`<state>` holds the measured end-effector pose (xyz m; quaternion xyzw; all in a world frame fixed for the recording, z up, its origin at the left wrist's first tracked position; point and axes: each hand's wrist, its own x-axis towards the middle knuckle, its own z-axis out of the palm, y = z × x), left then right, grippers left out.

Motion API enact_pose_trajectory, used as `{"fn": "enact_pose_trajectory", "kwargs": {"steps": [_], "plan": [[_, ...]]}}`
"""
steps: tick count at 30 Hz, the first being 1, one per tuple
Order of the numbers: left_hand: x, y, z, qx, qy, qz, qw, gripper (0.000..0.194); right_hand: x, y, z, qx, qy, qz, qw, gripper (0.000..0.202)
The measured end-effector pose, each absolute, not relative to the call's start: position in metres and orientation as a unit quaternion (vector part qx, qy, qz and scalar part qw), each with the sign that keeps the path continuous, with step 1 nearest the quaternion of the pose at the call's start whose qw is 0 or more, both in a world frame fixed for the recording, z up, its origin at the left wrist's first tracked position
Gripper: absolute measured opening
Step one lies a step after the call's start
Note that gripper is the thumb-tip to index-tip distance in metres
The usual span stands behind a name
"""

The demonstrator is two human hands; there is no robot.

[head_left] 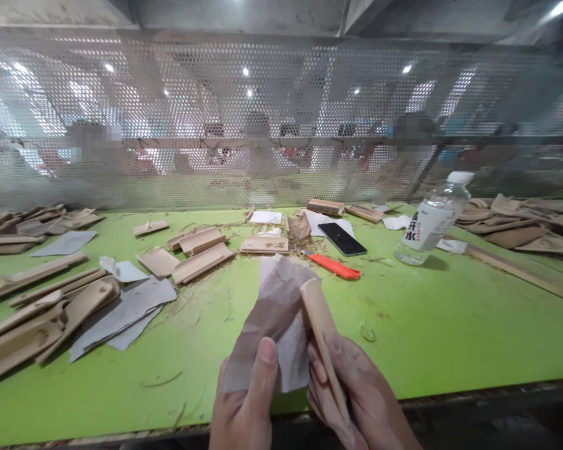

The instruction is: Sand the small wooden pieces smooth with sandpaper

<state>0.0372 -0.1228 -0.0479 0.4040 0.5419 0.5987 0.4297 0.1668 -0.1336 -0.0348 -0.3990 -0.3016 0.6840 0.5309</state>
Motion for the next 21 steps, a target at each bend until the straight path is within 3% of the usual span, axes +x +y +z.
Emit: {"fn": "enact_pose_trajectory", "kwargs": {"steps": [4, 9, 15, 19, 21], "plan": [[0.045, -0.125, -0.037, 0.4, 0.61, 0.565, 0.385, 0.044, 0.149, -0.147, -0.036, -0.557, -0.321, 0.559, 0.524, 0.063], [0.054, -0.126, -0.028, 0.527, 0.559, 0.541, 0.342, 0.042, 0.143, -0.148, -0.046, -0.605, -0.413, 0.42, 0.536, 0.056], [0.052, -0.137, -0.041, 0.558, 0.562, 0.518, 0.322, 0.038, 0.147, -0.136, -0.041, -0.59, -0.466, 0.4, 0.524, 0.052], [0.045, -0.136, -0.033, 0.532, 0.568, 0.496, 0.385, 0.047, 0.145, -0.136, -0.039, -0.559, -0.506, 0.398, 0.522, 0.049], [0.043, -0.133, -0.027, 0.494, 0.599, 0.505, 0.376, 0.041, 0.145, -0.137, -0.039, -0.553, -0.516, 0.396, 0.521, 0.049]]}}
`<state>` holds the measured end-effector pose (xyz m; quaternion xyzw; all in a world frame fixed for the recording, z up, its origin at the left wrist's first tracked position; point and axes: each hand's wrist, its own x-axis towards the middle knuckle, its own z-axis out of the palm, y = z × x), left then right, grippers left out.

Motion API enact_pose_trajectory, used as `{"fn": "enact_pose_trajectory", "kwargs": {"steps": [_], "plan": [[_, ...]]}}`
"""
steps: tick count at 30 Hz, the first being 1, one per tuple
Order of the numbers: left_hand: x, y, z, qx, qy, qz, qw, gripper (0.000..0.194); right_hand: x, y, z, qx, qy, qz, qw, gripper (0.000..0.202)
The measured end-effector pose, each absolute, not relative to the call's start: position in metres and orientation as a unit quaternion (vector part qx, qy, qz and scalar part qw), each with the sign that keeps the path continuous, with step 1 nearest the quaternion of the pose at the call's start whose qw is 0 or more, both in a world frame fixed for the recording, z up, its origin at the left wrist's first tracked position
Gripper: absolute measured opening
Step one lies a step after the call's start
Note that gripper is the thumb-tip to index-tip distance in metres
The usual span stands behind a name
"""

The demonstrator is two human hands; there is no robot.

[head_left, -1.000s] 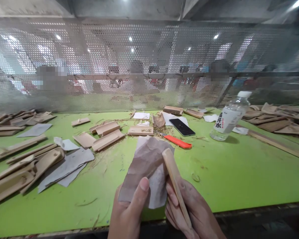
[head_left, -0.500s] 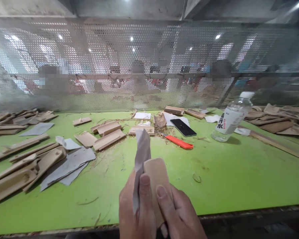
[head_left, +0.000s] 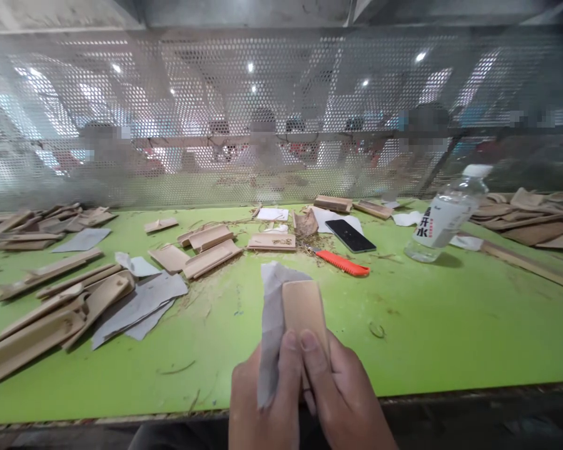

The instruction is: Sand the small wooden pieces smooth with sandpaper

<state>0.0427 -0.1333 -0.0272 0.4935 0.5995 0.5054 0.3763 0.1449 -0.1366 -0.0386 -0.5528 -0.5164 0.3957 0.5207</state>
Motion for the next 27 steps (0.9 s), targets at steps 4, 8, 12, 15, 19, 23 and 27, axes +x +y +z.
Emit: {"fn": "enact_pose_trajectory", "kwargs": {"steps": [4, 8, 12, 15, 19, 23, 27], "plan": [[0.04, -0.128, -0.017, 0.478, 0.6, 0.527, 0.366, 0.037, 0.145, -0.14, -0.04, -0.545, -0.527, 0.407, 0.51, 0.05], [0.041, -0.127, -0.006, 0.49, 0.58, 0.522, 0.389, 0.046, 0.148, -0.141, -0.038, -0.539, -0.462, 0.468, 0.527, 0.056], [0.044, -0.124, -0.003, 0.493, 0.584, 0.503, 0.405, 0.052, 0.152, -0.134, -0.035, -0.427, -0.374, 0.602, 0.562, 0.065], [0.042, -0.117, -0.007, 0.576, 0.556, 0.497, 0.334, 0.049, 0.154, -0.126, -0.037, -0.367, -0.339, 0.657, 0.565, 0.063], [0.035, -0.104, -0.007, 0.615, 0.54, 0.508, 0.268, 0.04, 0.155, -0.122, -0.043, -0.359, -0.364, 0.654, 0.558, 0.062], [0.032, -0.102, -0.003, 0.56, 0.552, 0.558, 0.264, 0.039, 0.153, -0.123, -0.041, -0.44, -0.419, 0.59, 0.532, 0.057], [0.037, -0.107, -0.006, 0.503, 0.556, 0.565, 0.344, 0.046, 0.15, -0.122, -0.037, -0.476, -0.431, 0.553, 0.53, 0.05]]}}
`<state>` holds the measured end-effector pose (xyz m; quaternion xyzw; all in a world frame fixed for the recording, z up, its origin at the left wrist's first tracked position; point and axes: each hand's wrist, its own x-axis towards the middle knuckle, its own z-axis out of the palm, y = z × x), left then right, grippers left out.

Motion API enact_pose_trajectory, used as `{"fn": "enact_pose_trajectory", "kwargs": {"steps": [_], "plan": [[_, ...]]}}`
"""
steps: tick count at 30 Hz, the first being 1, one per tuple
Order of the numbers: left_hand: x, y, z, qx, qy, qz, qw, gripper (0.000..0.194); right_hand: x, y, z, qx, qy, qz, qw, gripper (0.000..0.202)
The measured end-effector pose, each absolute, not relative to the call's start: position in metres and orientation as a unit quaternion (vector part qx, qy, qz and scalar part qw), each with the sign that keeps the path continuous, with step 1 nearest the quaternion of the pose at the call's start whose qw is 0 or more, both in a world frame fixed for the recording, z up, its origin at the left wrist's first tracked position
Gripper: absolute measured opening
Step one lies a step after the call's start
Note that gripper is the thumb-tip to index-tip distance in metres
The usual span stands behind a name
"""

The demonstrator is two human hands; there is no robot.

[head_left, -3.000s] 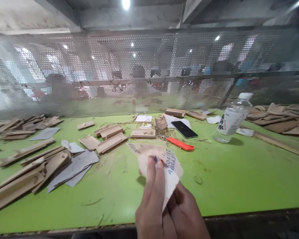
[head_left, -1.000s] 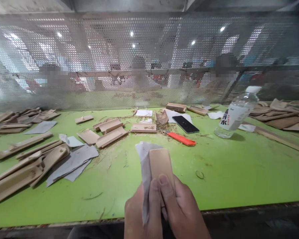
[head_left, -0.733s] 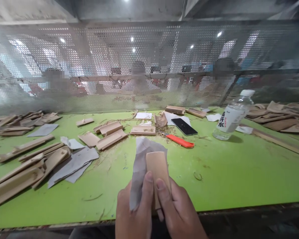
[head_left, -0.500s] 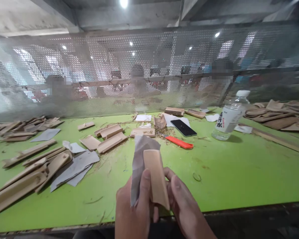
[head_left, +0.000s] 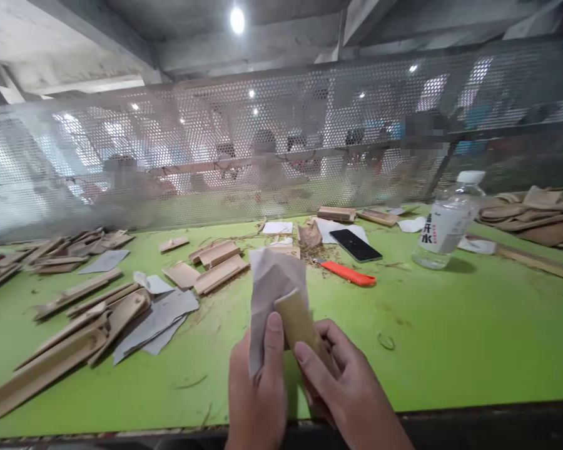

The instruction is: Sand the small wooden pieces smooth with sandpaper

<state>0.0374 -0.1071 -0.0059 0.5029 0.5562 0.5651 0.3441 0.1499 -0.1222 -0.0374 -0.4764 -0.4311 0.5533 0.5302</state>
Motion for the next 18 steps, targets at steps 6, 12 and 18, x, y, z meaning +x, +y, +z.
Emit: {"fn": "enact_pose_trajectory", "kwargs": {"steps": [6, 12, 18], "plan": [[0.037, -0.113, -0.006, 0.423, 0.603, 0.544, 0.402, 0.056, 0.152, -0.12, -0.038, -0.406, -0.41, 0.644, 0.502, 0.049], [0.034, -0.105, -0.014, 0.52, 0.586, 0.548, 0.294, 0.042, 0.152, -0.121, -0.041, -0.438, -0.428, 0.626, 0.482, 0.057], [0.053, -0.104, -0.037, 0.611, 0.504, 0.559, 0.244, 0.058, 0.151, -0.118, -0.037, -0.463, -0.38, 0.594, 0.537, 0.05]]}}
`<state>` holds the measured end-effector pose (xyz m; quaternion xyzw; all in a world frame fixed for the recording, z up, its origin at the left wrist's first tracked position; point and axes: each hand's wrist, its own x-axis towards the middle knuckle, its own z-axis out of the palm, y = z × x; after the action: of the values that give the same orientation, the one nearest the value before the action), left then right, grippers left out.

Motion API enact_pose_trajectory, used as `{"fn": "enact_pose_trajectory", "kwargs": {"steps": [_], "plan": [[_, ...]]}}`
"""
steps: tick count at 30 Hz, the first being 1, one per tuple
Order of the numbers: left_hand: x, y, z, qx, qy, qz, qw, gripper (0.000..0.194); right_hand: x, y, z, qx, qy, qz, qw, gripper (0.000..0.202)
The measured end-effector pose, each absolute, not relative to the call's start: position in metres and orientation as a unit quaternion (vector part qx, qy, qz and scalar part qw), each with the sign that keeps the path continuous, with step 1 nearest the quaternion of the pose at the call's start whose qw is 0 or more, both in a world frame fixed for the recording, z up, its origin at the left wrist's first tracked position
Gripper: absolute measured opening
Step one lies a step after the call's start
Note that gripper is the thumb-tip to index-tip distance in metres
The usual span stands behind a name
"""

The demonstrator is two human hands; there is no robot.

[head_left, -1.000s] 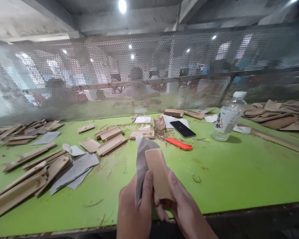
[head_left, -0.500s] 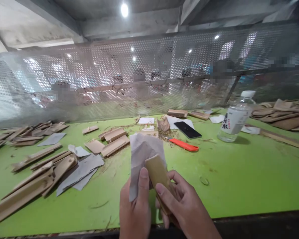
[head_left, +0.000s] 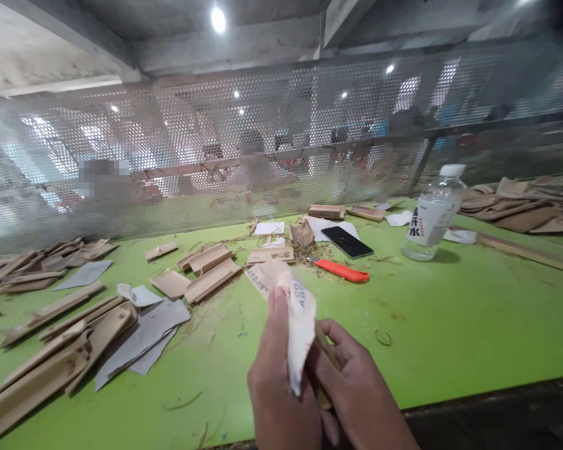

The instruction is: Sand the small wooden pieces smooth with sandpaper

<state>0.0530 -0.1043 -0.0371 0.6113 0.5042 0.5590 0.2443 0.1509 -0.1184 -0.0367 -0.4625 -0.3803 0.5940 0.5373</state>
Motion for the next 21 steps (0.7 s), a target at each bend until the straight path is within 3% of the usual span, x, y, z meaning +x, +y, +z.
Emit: {"fn": "enact_pose_trajectory", "kwargs": {"steps": [5, 12, 17, 21], "plan": [[0.057, -0.109, -0.044, 0.652, 0.483, 0.546, 0.209, 0.061, 0.15, -0.114, -0.036, -0.462, -0.361, 0.588, 0.557, 0.063], [0.042, -0.097, -0.029, 0.67, 0.482, 0.531, 0.192, 0.072, 0.147, -0.121, -0.042, -0.46, -0.42, 0.576, 0.529, 0.048], [0.062, -0.114, -0.044, 0.661, 0.445, 0.563, 0.217, 0.059, 0.156, -0.117, -0.048, -0.506, -0.388, 0.479, 0.603, 0.053], [0.058, -0.117, -0.04, 0.674, 0.447, 0.552, 0.202, 0.06, 0.159, -0.117, -0.046, -0.507, -0.403, 0.513, 0.564, 0.061]]}}
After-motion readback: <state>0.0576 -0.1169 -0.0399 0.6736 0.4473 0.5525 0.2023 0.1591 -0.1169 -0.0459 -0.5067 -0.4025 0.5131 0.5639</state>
